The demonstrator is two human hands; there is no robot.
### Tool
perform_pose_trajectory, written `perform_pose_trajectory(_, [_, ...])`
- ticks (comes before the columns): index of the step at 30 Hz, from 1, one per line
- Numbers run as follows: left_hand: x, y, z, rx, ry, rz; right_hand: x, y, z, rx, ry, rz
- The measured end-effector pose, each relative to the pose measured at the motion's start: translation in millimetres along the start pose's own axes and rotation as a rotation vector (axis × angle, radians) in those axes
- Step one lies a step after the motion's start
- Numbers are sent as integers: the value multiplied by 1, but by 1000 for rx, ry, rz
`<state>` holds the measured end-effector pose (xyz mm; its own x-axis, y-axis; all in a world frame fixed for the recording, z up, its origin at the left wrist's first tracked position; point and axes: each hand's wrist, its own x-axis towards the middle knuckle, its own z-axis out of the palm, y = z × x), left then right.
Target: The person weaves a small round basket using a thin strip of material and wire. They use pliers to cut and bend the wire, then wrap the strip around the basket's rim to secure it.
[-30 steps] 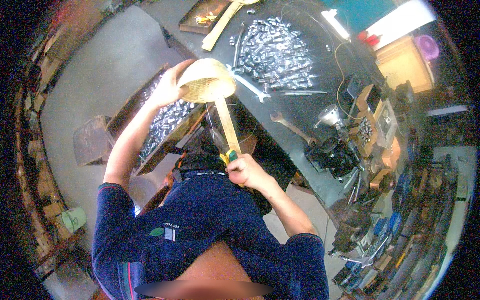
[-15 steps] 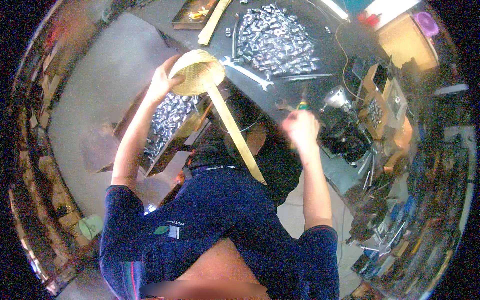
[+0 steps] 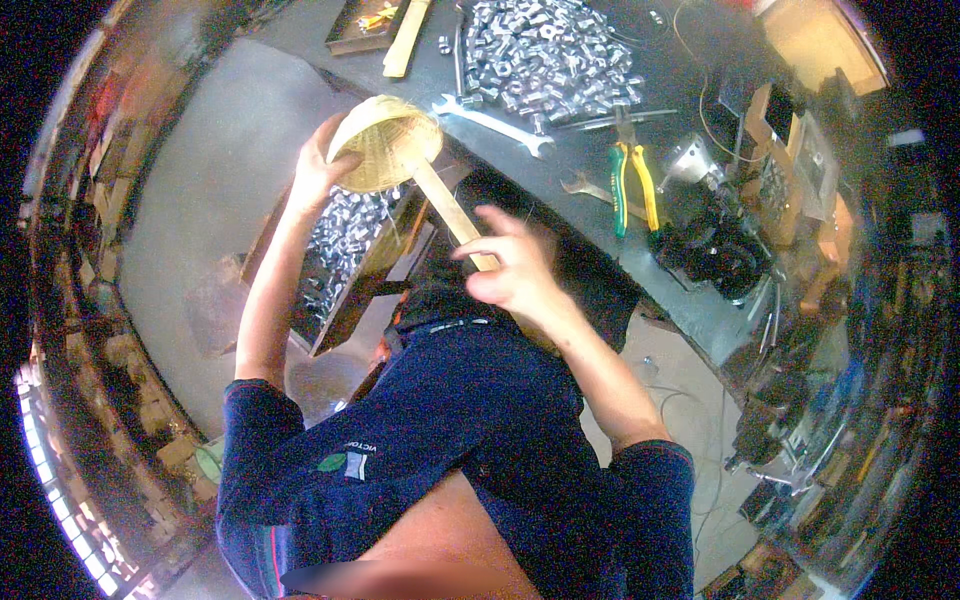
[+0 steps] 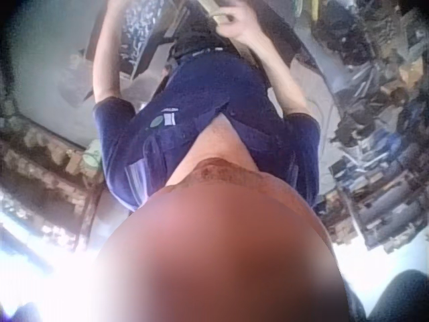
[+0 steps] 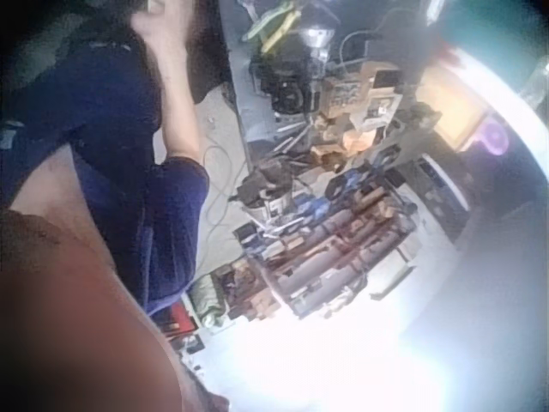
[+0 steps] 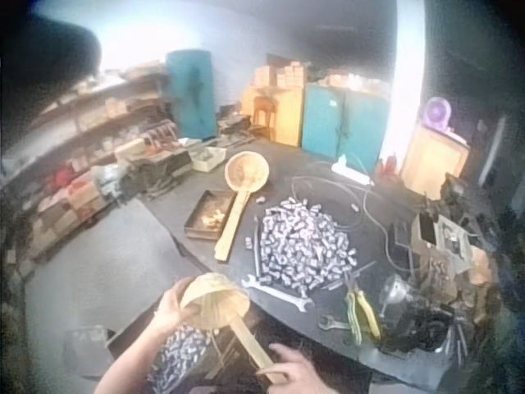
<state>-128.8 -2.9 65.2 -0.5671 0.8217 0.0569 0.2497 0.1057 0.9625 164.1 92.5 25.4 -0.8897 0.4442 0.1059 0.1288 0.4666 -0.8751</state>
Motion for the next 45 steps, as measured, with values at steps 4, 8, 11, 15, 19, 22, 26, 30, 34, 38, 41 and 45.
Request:
perform_pose_trajectory(4, [2,1,-1,-47,-10,17,46,40,25,513,-322,348])
perform_pose_trajectory(8, [8,18,-9,-38,-22,77,78,12,3,654,-324,396])
perform_pose_trajectory(11, [20,39,-12,-45,-37,126,84,3,-13,674,-410,406])
perform_pose_trajectory(15, [43,41,-15,-14,-128,205,73,-57,-44,-428,-22,-206])
perform_pose_trajectory(19, [80,70,-36,132,-79,349,103,-105,-74,-510,131,-570])
perform_pose_trajectory(22, [104,101,-40,291,-37,517,123,-111,-87,-660,295,-684])
perform_pose_trajectory(26, [101,116,-14,226,-140,512,130,-105,-96,-626,409,-591])
perform_pose_trajectory(30, [102,123,-2,122,-206,447,168,-103,-100,-457,254,-352])
perform_pose_trajectory(34, [112,98,-8,91,-198,477,187,-101,-100,-455,213,-373])
perform_pose_trajectory(38, [76,87,4,-372,-110,279,203,-64,-116,-462,181,-185])
perform_pose_trajectory(41, [53,48,24,-370,-169,240,209,-79,-110,-328,182,-96])
perform_pose_trajectory(45, [80,47,45,-450,-142,275,225,-63,-119,-321,296,-246])
